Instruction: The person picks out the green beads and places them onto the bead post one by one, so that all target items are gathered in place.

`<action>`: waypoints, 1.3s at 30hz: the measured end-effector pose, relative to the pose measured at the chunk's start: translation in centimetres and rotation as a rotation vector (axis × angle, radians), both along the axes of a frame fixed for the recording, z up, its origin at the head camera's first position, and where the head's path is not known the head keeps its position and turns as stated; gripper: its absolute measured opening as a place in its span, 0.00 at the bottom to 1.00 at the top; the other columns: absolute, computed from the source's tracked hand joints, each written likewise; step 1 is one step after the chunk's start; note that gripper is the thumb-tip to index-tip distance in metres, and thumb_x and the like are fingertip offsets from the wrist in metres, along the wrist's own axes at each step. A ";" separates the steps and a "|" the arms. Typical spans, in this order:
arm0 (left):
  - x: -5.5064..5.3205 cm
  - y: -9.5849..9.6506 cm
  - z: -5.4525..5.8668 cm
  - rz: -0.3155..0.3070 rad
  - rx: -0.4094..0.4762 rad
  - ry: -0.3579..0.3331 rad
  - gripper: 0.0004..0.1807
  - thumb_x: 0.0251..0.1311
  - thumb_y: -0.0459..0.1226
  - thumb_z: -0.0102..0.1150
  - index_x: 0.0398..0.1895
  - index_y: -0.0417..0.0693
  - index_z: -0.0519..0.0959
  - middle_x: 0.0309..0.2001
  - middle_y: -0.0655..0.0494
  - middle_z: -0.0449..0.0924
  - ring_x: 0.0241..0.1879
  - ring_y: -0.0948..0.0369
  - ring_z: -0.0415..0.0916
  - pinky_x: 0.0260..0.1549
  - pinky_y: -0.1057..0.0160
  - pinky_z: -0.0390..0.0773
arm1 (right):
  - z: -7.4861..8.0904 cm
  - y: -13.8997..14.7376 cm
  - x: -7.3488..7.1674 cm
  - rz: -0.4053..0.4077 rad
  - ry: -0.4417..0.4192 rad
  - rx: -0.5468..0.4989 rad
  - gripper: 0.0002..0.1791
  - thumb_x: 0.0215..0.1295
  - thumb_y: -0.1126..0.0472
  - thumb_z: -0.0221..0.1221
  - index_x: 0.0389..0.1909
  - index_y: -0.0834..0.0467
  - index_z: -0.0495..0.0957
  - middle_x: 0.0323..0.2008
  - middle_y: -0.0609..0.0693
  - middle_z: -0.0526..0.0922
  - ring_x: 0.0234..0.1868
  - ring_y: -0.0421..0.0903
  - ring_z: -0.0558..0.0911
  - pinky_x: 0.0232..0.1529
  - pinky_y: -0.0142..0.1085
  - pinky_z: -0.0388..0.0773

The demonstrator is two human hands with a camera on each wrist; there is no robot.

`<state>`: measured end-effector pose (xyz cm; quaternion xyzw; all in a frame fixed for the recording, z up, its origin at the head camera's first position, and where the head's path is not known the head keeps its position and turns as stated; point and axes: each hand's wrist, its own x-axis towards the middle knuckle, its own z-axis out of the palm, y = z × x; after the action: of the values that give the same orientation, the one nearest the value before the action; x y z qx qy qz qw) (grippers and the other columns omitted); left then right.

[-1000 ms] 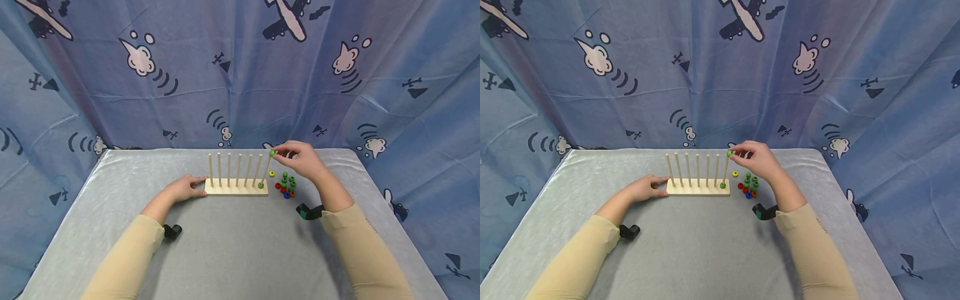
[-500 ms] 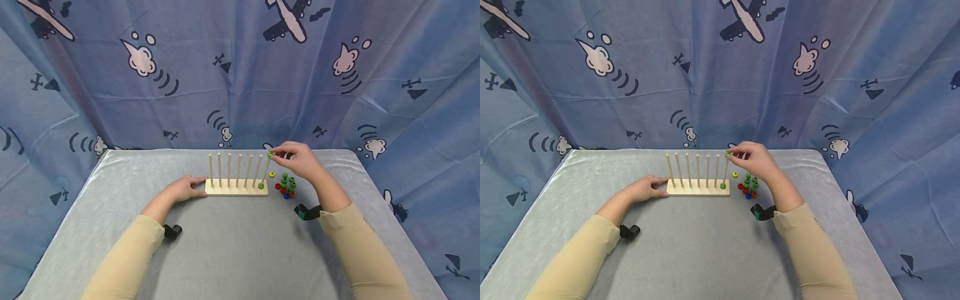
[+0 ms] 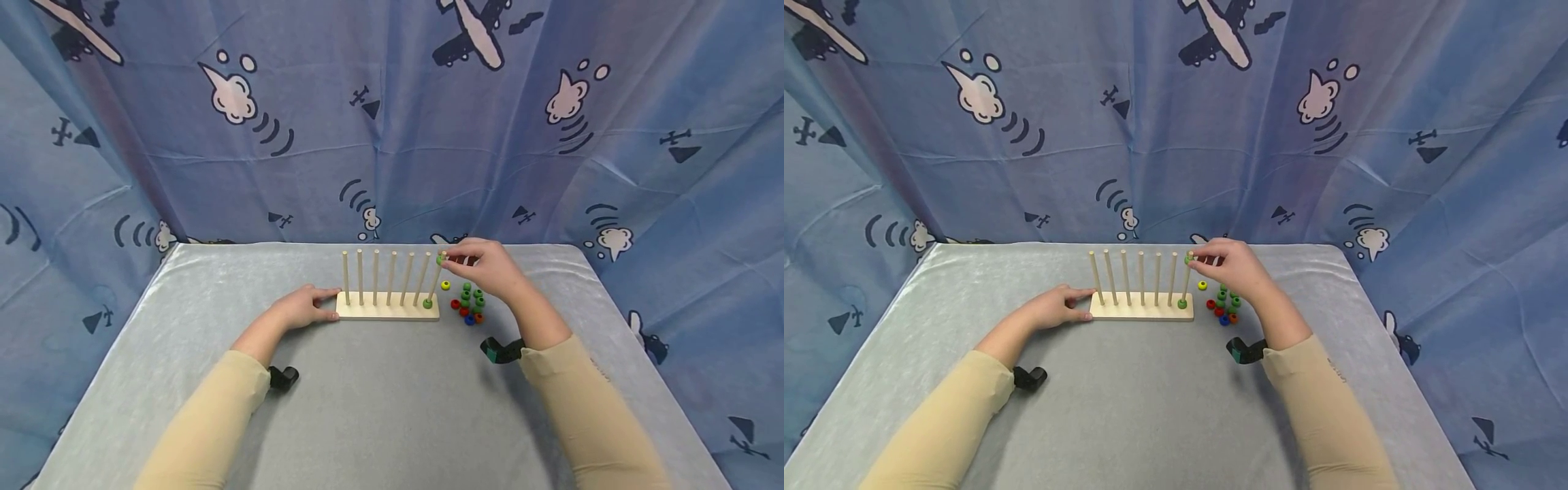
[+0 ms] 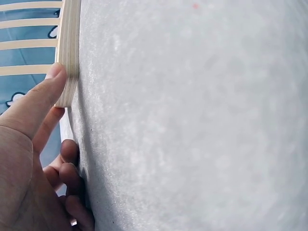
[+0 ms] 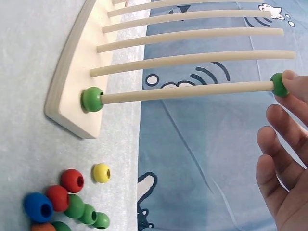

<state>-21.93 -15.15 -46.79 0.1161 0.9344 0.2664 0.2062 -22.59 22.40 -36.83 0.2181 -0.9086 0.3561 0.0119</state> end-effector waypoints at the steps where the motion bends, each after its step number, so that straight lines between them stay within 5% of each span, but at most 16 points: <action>1: 0.0 0.0 0.0 0.000 0.000 0.000 0.39 0.59 0.55 0.66 0.73 0.64 0.67 0.46 0.49 0.71 0.42 0.55 0.70 0.47 0.50 0.70 | -0.1 0.0 0.0 -0.007 -0.010 0.007 0.13 0.66 0.55 0.65 0.47 0.57 0.87 0.40 0.50 0.82 0.38 0.47 0.75 0.39 0.42 0.75; 39: 0.0 0.0 -0.4 0.010 0.000 0.014 0.39 0.59 0.56 0.66 0.73 0.67 0.66 0.43 0.51 0.70 0.39 0.55 0.69 0.44 0.51 0.70 | -7.2 -0.4 -1.1 0.071 -0.185 0.171 0.11 0.65 0.53 0.66 0.44 0.53 0.89 0.39 0.47 0.83 0.39 0.44 0.78 0.42 0.43 0.76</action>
<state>-21.96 -15.12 -47.17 0.1135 0.9364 0.2667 0.1981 -23.69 22.03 -44.01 0.2166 -0.9245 0.2962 -0.1033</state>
